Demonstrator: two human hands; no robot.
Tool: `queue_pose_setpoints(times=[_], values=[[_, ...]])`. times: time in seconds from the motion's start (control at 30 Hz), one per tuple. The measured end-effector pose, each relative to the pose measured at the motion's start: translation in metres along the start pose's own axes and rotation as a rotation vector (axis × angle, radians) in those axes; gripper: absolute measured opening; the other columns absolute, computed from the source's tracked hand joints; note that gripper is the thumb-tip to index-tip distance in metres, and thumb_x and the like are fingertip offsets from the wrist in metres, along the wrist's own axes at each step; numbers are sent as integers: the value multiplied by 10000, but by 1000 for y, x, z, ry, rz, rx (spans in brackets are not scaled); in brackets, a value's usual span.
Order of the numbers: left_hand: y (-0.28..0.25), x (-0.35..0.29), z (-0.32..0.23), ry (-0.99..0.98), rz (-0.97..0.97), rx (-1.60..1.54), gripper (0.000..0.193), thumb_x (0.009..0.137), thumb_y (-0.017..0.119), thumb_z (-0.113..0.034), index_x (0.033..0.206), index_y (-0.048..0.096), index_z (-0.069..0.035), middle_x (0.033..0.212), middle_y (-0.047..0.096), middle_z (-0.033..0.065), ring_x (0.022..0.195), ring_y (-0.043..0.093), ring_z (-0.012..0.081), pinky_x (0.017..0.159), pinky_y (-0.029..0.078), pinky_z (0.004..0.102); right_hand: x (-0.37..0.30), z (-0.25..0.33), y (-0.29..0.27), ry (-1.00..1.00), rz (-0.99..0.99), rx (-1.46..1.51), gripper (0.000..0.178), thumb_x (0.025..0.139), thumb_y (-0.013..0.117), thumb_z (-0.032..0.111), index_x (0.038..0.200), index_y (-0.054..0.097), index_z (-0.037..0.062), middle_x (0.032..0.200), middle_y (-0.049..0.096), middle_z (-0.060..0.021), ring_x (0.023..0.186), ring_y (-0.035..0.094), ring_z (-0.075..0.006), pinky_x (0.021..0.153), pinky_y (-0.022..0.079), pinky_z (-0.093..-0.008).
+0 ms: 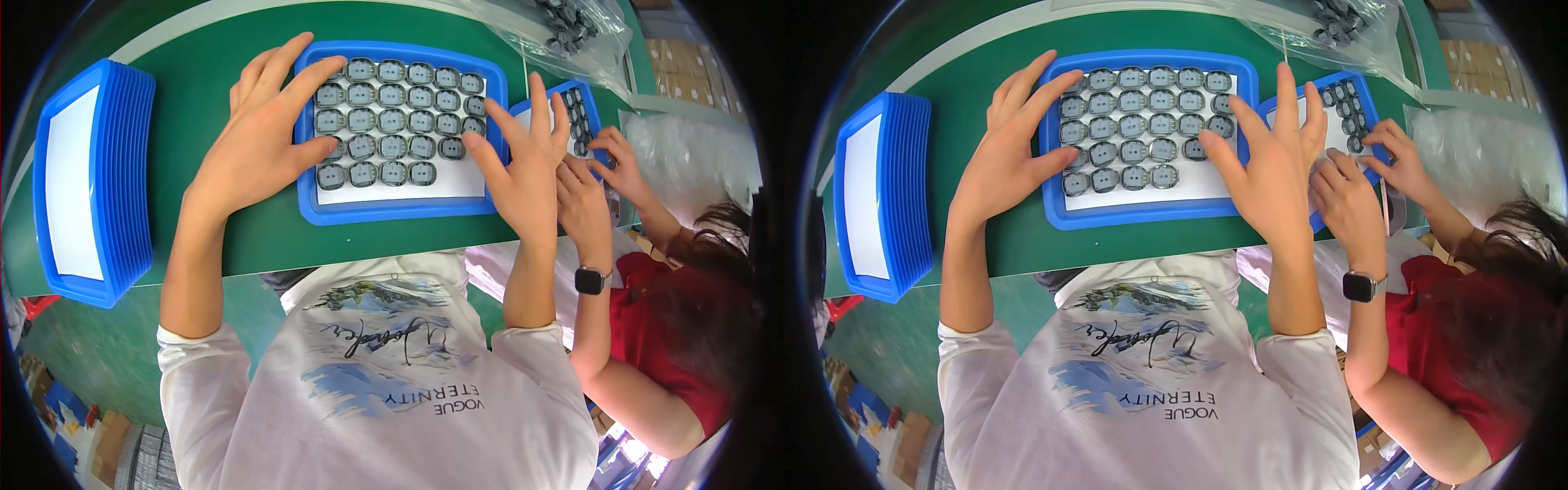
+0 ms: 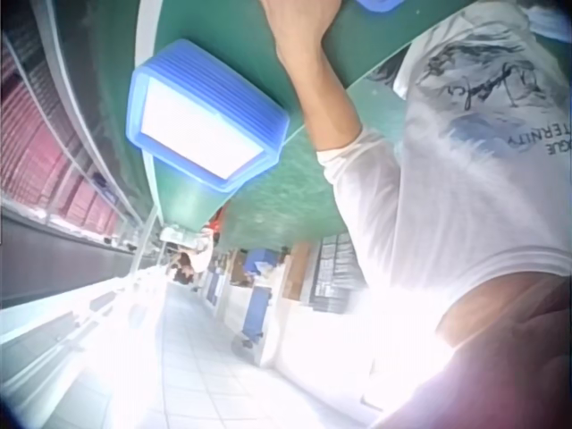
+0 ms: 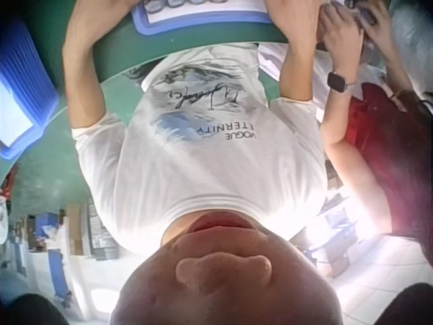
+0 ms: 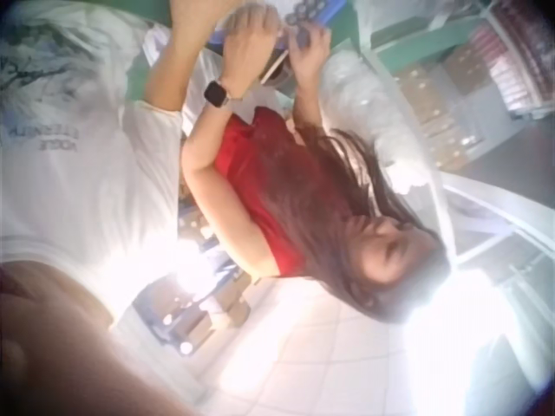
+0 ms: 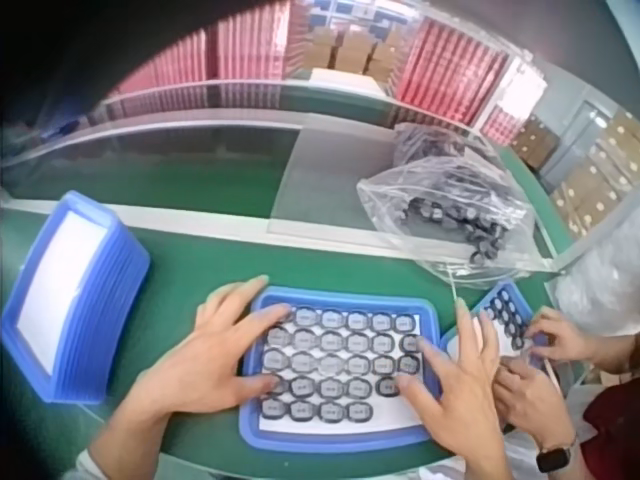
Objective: Assembling small electronic components into a tray on an assembly line.
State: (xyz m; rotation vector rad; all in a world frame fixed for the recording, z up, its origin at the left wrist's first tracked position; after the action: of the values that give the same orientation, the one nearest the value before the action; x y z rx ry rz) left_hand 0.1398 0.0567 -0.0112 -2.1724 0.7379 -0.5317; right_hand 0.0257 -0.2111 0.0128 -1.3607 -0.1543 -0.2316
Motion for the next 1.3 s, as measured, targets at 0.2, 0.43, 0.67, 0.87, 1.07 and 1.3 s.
queue_pose_setpoints(times=[0.2, 0.43, 0.67, 0.87, 1.07, 1.3], values=[[1, 0, -2, -16, 5, 24, 781, 728, 777, -52, 1453, 523, -194, 1614, 325, 115, 1452, 302, 373, 1193, 290, 473, 0, 1, 7, -4, 56, -35, 435, 853, 766, 355, 1207, 742, 103, 1619, 318, -214, 1476, 196, -490, 1184, 205, -552], [1, 1, -2, -15, 12, 28, 789, 730, 782, -56, 1459, 517, -198, 1619, 319, 114, 1455, 299, 373, 1193, 297, 468, -8, 0, -6, 15, 13, 35, 453, 844, 770, 355, 1216, 734, 98, 1618, 318, -214, 1479, 181, -492, 1184, 192, -570], [-2, 0, -2, -11, 25, 44, 800, 730, 782, -43, 1467, 513, -196, 1624, 313, 118, 1466, 289, 374, 1197, 299, 470, -21, 12, 3, 48, 69, 20, 436, 856, 761, 347, 1200, 732, 79, 1618, 310, -222, 1477, 171, -495, 1188, 171, -568], [-1, -1, -1, -26, 26, 36, 741, 757, 778, -131, 1452, 528, -191, 1607, 317, 155, 1456, 287, 382, 1180, 287, 483, -24, 8, 6, 49, 53, 61, 424, 855, 764, 335, 1199, 730, 90, 1612, 311, -229, 1469, 180, -491, 1181, 173, -573], [-3, 7, -4, 29, 39, 59, 813, 710, 764, -63, 1474, 508, -169, 1621, 328, 134, 1463, 296, 390, 1212, 253, 466, -28, 4, 4, 46, -2, 48, 429, 850, 766, 327, 1216, 708, 111, 1608, 307, -229, 1447, 200, -505, 1178, 187, -586], [-14, -9, -7, -32, 66, 61, 801, 692, 706, -195, 1465, 511, -113, 1622, 330, 150, 1469, 294, 394, 1219, 217, 481, -39, 23, 8, 132, -35, 110, 532, 811, 782, 335, 1219, 659, 15, 1594, 224, -313, 1439, 173, -554, 1157, 141, -664]])
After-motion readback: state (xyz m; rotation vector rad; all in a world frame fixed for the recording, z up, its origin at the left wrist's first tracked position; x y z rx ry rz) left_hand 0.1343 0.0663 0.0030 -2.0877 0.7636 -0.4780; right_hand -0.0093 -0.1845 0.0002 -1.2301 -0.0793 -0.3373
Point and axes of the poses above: each hand's wrist, its own x-axis towards the middle knuckle, its own y-axis out of the palm, z = x × y, the point moved 2 cm from there along x, towards the middle knuckle
